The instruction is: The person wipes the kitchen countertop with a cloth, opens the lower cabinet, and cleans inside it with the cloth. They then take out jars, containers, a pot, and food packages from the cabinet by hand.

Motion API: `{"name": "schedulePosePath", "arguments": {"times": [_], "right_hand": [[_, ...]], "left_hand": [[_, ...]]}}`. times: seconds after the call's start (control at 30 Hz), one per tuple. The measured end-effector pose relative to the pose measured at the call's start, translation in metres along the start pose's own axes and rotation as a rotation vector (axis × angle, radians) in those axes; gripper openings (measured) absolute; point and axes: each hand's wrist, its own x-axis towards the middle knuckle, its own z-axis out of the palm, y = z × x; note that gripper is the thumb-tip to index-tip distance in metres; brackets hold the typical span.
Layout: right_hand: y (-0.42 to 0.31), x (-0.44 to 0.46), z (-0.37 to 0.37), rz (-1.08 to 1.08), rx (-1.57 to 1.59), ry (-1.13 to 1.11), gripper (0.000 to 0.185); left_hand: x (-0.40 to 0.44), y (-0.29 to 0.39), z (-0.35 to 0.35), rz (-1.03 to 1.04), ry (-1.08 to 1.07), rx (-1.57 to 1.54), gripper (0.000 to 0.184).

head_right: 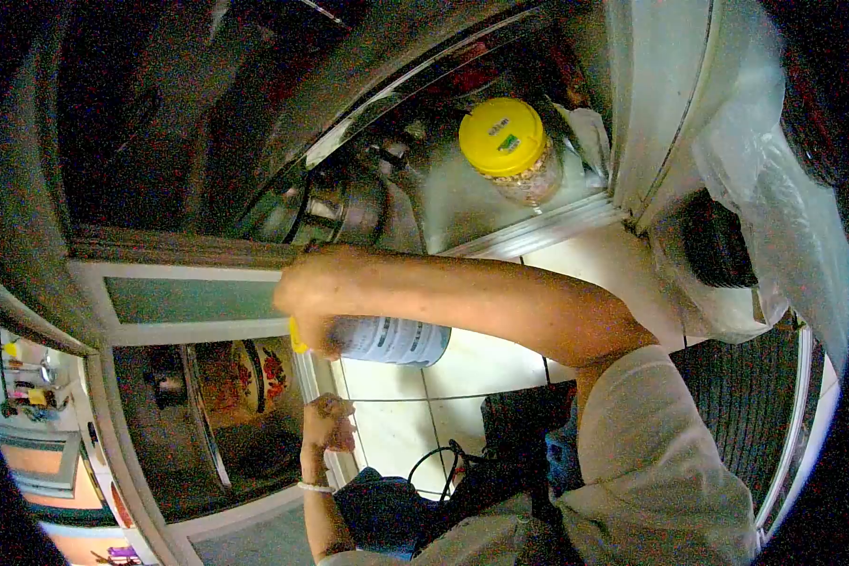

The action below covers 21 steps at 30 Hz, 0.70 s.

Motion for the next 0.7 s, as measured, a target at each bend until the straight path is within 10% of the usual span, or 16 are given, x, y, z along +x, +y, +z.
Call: {"name": "schedulePosePath", "arguments": {"times": [0.2,0.27,0.7], "right_hand": [[0.005,0.006,0.007,-0.08,-0.048,0.234,0.044],[0.002,-0.002,-0.004,-0.019,-0.008,-0.002,0.061],[0.005,-0.022,-0.029,0.014,-0.145,0.151,0.069]], "left_hand": [[-0.003,0.003,-0.003,-0.007,-0.008,0.014,0.014],[-0.004,0.001,-0.003,0.016,-0.005,0.032,0.015],[-0.02,-0.011,-0.012,0.027,0.059,0.085,0.018]]}}
